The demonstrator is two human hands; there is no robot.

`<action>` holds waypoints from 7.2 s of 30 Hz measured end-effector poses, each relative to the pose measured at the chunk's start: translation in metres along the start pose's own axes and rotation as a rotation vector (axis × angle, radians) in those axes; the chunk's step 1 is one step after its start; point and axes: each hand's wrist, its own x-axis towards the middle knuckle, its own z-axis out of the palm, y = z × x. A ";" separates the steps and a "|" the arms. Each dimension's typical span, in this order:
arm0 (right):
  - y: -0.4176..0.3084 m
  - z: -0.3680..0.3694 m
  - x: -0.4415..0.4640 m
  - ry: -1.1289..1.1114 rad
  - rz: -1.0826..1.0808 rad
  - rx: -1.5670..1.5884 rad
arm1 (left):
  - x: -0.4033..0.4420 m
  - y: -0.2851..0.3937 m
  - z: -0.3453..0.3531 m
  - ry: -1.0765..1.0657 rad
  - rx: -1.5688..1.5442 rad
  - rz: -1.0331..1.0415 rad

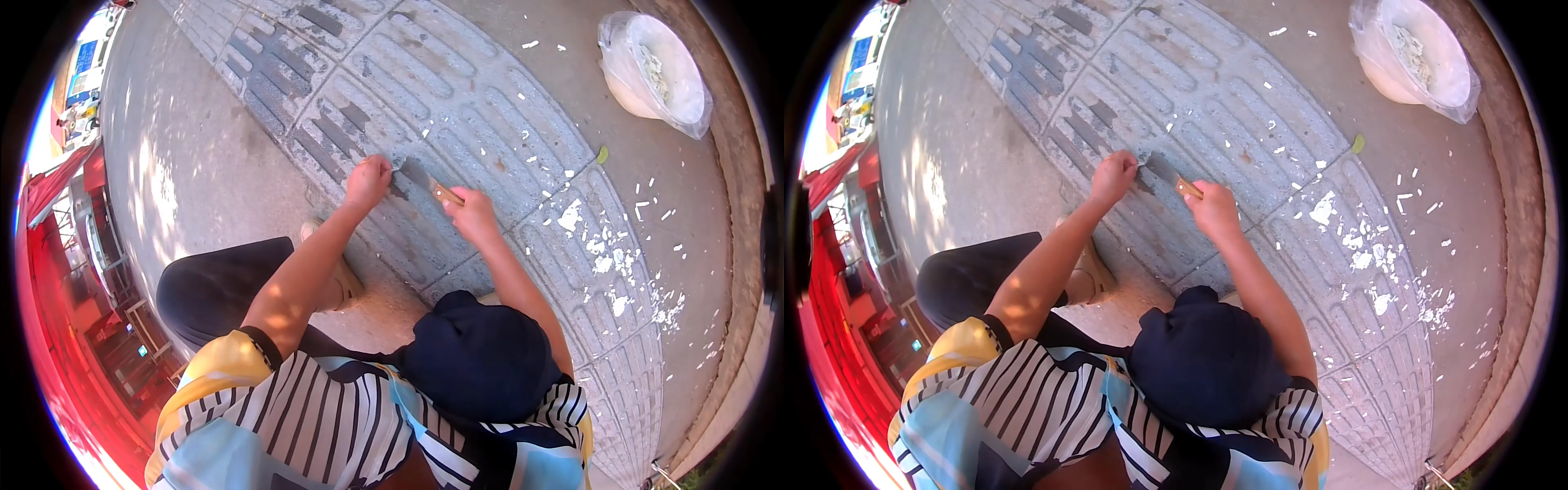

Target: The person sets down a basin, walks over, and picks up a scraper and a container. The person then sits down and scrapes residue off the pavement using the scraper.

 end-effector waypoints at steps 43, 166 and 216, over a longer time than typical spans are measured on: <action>-0.002 -0.049 0.024 0.023 0.122 0.483 | 0.064 0.065 0.011 0.000 0.015 0.249; -0.041 -0.270 -0.063 0.962 -0.268 0.435 | 0.077 0.128 -0.006 -0.091 -0.444 0.202; 0.132 -0.063 -0.148 0.196 0.143 0.805 | -0.037 0.123 0.058 -0.481 -0.209 0.587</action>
